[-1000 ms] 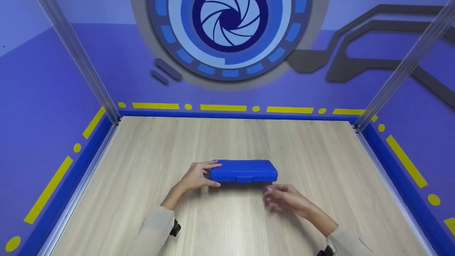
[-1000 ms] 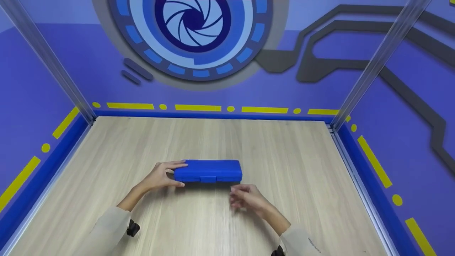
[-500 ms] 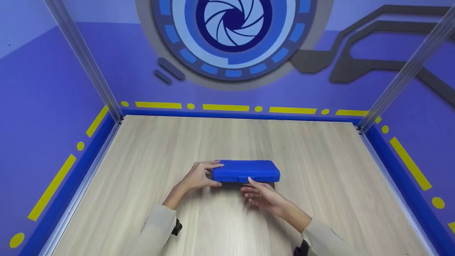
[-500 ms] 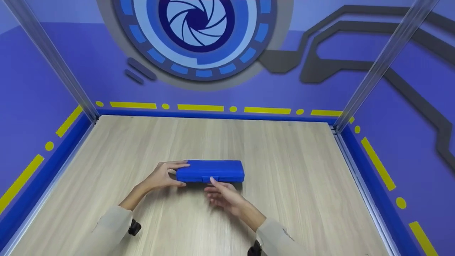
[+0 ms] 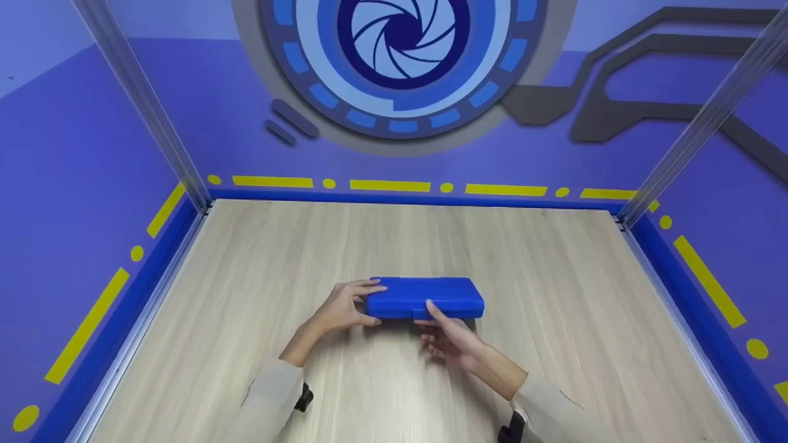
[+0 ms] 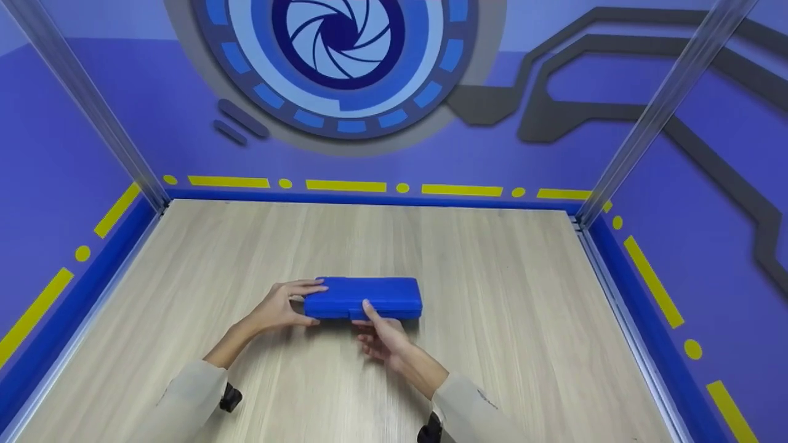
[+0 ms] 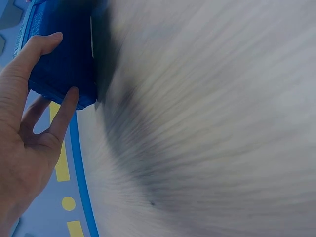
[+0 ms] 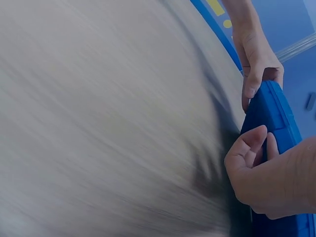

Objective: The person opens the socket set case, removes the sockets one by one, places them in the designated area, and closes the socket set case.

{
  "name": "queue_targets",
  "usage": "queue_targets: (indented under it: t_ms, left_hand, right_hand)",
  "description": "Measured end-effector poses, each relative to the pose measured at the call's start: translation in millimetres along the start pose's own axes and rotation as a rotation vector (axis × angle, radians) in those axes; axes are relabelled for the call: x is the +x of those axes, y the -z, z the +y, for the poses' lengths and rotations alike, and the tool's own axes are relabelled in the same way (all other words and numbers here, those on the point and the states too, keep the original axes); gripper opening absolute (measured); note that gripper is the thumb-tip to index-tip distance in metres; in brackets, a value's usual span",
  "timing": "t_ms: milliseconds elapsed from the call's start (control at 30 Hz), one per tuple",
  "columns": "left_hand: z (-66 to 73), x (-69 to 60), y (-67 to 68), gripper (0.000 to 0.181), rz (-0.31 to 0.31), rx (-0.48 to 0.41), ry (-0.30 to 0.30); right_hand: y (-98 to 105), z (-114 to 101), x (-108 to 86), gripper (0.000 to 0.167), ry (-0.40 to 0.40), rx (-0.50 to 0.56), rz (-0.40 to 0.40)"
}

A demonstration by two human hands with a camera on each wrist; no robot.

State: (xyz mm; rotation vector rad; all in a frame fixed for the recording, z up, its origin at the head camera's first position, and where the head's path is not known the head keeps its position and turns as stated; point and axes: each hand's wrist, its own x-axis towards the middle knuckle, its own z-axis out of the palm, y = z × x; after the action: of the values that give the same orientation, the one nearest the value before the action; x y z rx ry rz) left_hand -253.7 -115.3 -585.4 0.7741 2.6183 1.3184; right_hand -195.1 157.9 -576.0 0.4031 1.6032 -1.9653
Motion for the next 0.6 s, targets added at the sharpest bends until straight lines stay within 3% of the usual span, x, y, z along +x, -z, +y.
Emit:
queue_targets:
  t_ms: [300, 467, 600]
  left_hand:
    - [0.7, 1.3, -0.4, 0.064, 0.003, 0.008, -0.015]
    - [0.0, -0.7, -1.2, 0.064, 0.002, 0.06, -0.023]
    - [2.3, -2.2, -2.9, 0.065, 0.0, 0.105, -0.015]
  right_hand:
    - [2, 0, 0.2, 0.072, 0.001, 0.029, 0.041]
    - [-3, 0, -5.2, 0.057, 0.012, 0.039, 0.057]
    - [-1, 3, -9.2, 0.054, -0.018, 0.026, 0.032]
